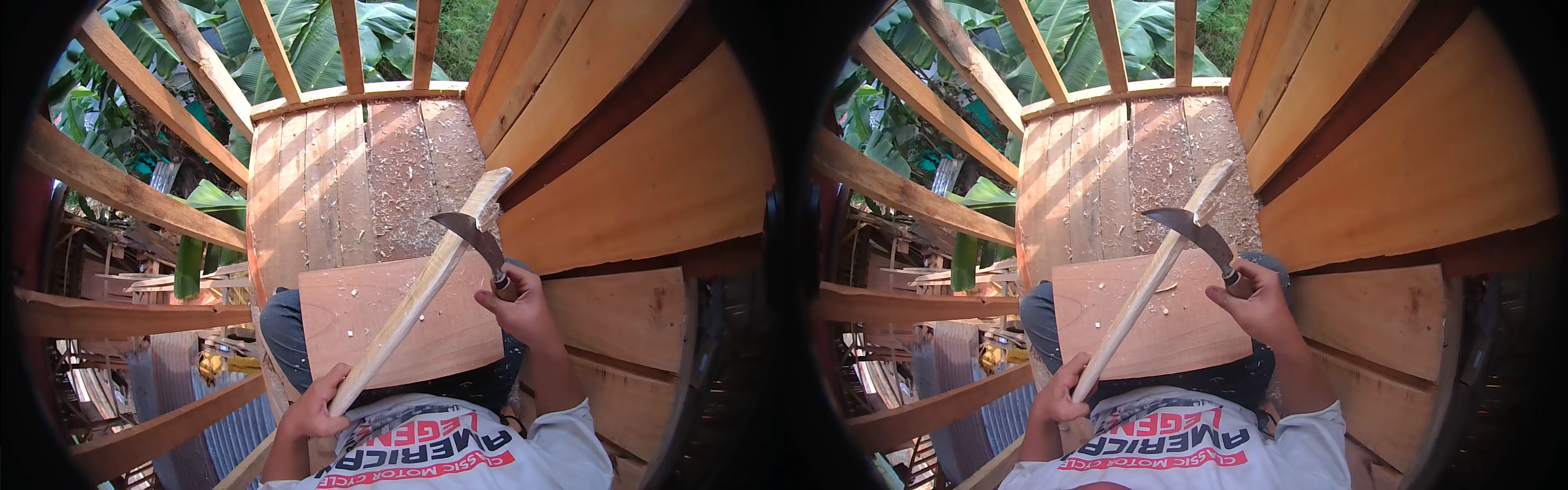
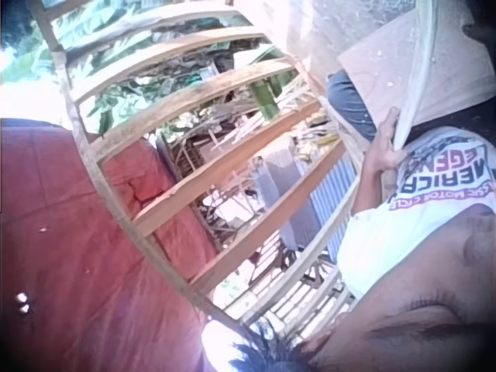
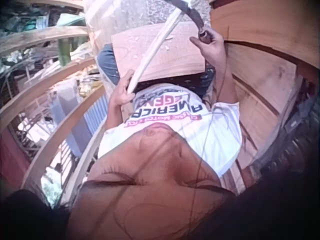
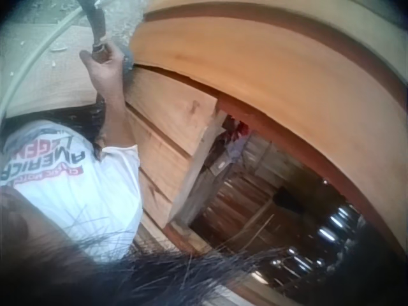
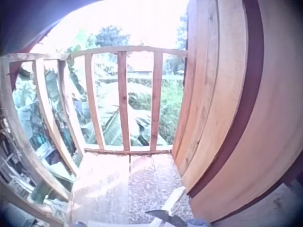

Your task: The person uses a curved knife to shave and shape a long wooden stick held on their lap. They repeatedly scrape the surface to remove thin shavings, rotating the stick to work different sides.

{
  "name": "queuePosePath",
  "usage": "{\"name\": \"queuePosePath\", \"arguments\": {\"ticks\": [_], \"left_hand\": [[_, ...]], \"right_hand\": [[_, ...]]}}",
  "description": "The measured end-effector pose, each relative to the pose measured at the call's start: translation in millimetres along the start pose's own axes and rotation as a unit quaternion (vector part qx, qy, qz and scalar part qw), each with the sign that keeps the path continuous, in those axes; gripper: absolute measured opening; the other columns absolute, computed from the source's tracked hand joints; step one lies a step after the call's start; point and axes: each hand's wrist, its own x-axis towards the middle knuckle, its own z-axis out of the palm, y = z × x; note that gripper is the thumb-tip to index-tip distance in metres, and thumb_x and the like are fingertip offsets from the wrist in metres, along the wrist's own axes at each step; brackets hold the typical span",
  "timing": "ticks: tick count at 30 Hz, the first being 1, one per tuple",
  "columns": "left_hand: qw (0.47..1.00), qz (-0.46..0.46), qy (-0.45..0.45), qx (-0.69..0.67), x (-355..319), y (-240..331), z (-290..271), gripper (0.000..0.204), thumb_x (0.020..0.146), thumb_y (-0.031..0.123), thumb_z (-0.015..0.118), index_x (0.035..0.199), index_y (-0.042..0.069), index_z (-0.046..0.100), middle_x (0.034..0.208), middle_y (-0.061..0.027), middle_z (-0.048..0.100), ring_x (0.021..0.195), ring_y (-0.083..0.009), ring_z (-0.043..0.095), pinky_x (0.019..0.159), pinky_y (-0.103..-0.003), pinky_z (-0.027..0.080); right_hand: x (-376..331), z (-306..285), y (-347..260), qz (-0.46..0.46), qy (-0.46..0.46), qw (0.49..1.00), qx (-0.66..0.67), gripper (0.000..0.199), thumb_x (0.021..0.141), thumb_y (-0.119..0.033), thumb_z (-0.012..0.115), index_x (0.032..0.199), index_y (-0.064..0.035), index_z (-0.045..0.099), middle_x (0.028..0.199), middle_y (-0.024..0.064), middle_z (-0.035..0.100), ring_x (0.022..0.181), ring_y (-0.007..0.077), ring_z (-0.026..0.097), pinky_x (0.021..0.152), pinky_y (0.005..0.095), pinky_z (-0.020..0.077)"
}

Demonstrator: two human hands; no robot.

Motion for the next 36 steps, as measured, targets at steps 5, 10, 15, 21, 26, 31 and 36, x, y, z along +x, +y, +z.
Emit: {"name": "queuePosePath", "arguments": {"ticks": [5,10,15,21,26,31,36], "left_hand": [[0.999,0.021,-0.018,-0.022,5,-6,-1,0.054,0.055,0.008,0.059,0.106,0.001,0.045,0.073,0.0019,0.045,0.062,-0.0072,0.042,0.055,-0.020,0.033],[0.975,-0.063,-0.088,-0.193,4,5,7,0.055,0.055,0.008,0.059,0.107,0.002,0.044,0.074,0.0014,0.043,0.061,-0.0078,0.042,0.054,-0.021,0.034],[0.996,-0.026,-0.050,-0.067,7,1,5,0.057,0.055,0.010,0.060,0.109,0.002,0.044,0.073,0.0010,0.045,0.062,-0.0079,0.043,0.055,-0.021,0.035],[1.000,0.004,-0.010,0.021,7,11,-2,0.061,0.053,0.014,0.061,0.111,0.000,0.047,0.074,0.0007,0.045,0.066,-0.0096,0.044,0.060,-0.022,0.035],[0.999,-0.015,-0.021,0.041,2,10,-5,0.062,0.058,0.014,0.061,0.115,-0.001,0.045,0.082,-0.0081,0.050,0.079,-0.0149,0.048,0.073,-0.024,0.039],[0.999,-0.025,-0.002,0.020,-3,9,0,0.061,0.054,0.013,0.061,0.111,-0.001,0.046,0.076,-0.0022,0.047,0.070,-0.0105,0.045,0.063,-0.022,0.036],[1.000,-0.024,-0.002,0.005,-5,2,1,0.060,0.052,0.012,0.060,0.110,0.000,0.046,0.073,0.0005,0.046,0.065,-0.0082,0.043,0.058,-0.021,0.035]], "right_hand": [[-5,7,9,-0.116,0.069,0.984,-0.115,0.020,0.083,-0.009,0.068,0.074,-0.0037,0.051,0.057,-0.0078,0.044,0.055,0.0016,0.036,0.047,0.0226,0.0305],[14,-6,29,-0.223,0.244,0.934,-0.137,0.023,0.083,-0.008,0.068,0.069,-0.0036,0.049,0.054,-0.0055,0.042,0.052,0.0023,0.036,0.045,0.0228,0.0300],[-17,0,8,-0.014,-0.166,0.976,-0.138,0.023,0.082,-0.014,0.071,0.071,-0.0043,0.053,0.057,-0.0062,0.040,0.056,0.0024,0.037,0.049,0.0225,0.0291],[-20,-14,4,0.015,-0.152,0.980,-0.126,0.022,0.083,-0.015,0.070,0.075,-0.0030,0.053,0.058,-0.0079,0.041,0.055,0.0026,0.035,0.049,0.0229,0.0291],[-8,-16,7,0.071,-0.030,0.997,-0.028,0.022,0.083,-0.015,0.070,0.079,-0.0010,0.053,0.061,-0.0062,0.046,0.058,0.0040,0.038,0.050,0.0224,0.0307],[2,-19,11,-0.031,-0.018,0.999,-0.039,0.022,0.083,-0.014,0.069,0.074,-0.0038,0.051,0.061,-0.0079,0.044,0.058,0.0016,0.037,0.050,0.0220,0.0297],[-16,-8,3,0.013,-0.167,0.979,-0.117,0.018,0.081,-0.013,0.071,0.079,-0.0030,0.056,0.061,-0.0078,0.043,0.057,0.0021,0.034,0.049,0.0226,0.0283]]}}
